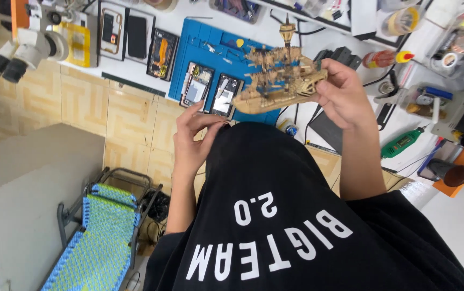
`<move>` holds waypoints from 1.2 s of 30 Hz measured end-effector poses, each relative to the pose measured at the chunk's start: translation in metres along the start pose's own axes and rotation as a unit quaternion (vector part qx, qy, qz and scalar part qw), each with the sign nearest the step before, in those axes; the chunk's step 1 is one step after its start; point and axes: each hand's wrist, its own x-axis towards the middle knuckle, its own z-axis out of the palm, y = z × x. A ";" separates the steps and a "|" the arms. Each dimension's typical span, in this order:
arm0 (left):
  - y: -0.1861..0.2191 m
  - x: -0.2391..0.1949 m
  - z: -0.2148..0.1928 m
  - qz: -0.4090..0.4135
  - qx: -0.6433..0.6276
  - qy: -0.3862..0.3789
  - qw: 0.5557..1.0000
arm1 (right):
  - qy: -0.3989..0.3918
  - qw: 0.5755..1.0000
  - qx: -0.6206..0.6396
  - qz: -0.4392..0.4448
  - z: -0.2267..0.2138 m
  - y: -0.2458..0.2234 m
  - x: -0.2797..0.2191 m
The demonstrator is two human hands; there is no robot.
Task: The person picks up a wooden ship model and examines it, then sits at a workbench and handles a small electronic component with both hands, turning it over repeatedly. A disassembled phone lies on the blue mat nearby.
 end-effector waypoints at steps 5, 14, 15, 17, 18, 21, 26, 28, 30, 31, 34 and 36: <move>-0.055 -0.010 0.000 -0.154 0.061 0.013 0.986 | 0.031 0.998 0.036 0.037 0.006 -0.012 0.017; -0.153 -0.124 0.001 -0.364 0.088 0.030 0.927 | 0.061 0.889 -0.444 -0.094 -0.074 -0.001 0.154; -0.151 -0.136 -0.002 -0.365 0.088 0.030 0.926 | 0.060 0.889 -0.444 -0.092 -0.087 0.009 0.169; -0.151 -0.155 -0.002 -0.428 0.075 0.074 0.898 | 0.025 0.880 -0.462 -0.110 -0.112 0.025 0.206; -0.149 -0.164 -0.001 -0.433 0.075 0.079 0.895 | 0.018 0.880 -0.462 -0.108 -0.117 0.029 0.216; -0.136 -0.188 -0.001 -0.480 0.046 0.160 0.861 | 0.048 0.848 -0.524 -0.069 -0.126 0.043 0.238; -0.126 -0.235 -0.001 -0.538 0.057 0.223 0.811 | 0.057 0.840 -0.539 -0.029 -0.127 0.052 0.255; -0.114 -0.239 0.002 -0.570 0.055 0.235 0.786 | 0.058 0.854 -0.516 -0.015 -0.131 0.056 0.261; -0.109 -0.244 0.004 -0.598 0.053 0.246 0.761 | 0.062 0.867 -0.494 -0.004 -0.136 0.059 0.268; -0.109 -0.248 0.005 -0.606 0.075 0.235 0.756 | 0.061 0.858 -0.510 -0.015 -0.140 0.061 0.271; -0.101 -0.249 0.005 -0.616 0.079 0.242 0.746 | 0.072 0.831 -0.551 0.017 -0.136 0.056 0.267; -0.099 -0.250 0.005 -0.617 0.058 0.261 0.740 | 0.080 0.811 -0.577 0.057 -0.133 0.053 0.263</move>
